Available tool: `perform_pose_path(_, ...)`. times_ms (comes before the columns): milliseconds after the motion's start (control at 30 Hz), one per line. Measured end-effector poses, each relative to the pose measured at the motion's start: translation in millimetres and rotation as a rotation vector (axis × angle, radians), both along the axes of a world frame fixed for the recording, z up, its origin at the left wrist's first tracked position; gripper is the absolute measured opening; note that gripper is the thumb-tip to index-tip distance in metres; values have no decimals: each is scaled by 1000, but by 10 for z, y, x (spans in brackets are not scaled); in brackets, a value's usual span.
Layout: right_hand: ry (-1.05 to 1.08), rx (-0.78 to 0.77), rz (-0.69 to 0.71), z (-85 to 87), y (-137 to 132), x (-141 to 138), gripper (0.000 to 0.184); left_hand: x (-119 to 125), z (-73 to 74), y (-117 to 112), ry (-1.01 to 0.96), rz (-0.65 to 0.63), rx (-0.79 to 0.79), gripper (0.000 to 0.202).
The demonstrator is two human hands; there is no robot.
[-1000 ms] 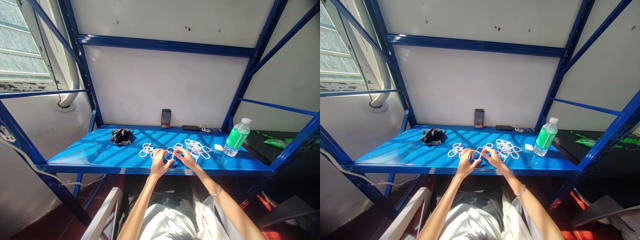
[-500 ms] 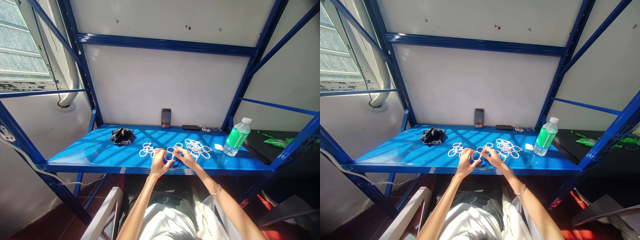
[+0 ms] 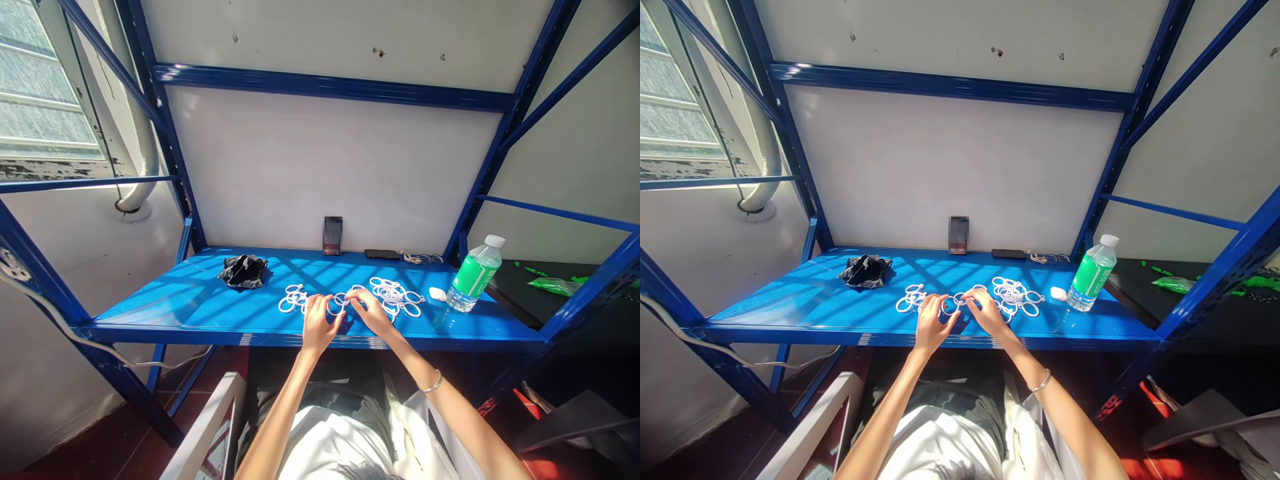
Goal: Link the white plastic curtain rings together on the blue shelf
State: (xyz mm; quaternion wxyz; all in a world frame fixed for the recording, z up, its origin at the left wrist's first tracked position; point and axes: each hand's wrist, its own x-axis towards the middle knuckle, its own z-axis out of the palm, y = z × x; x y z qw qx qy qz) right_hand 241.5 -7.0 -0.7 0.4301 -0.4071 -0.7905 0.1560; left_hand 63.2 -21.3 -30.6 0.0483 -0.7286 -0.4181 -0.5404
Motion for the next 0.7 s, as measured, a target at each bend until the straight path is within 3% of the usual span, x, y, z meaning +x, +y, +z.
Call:
perform_pose_path(133,-281,180,-56,-84,21,-33,28,8,-14,12,-75,137,-7,32)
perform_pose_path(233,-384,233,-92,-145,36,-42,29,3,-25,20,-112,185,-46,33)
perform_pose_path(467,-390,215,-90,-146,40,-24,10,12,-58,48,-92,267,-126,36)
perform_pose_path(700,-337,203,-73,-102,10,-58,13,12,-68,70,-89,260,-138,41)
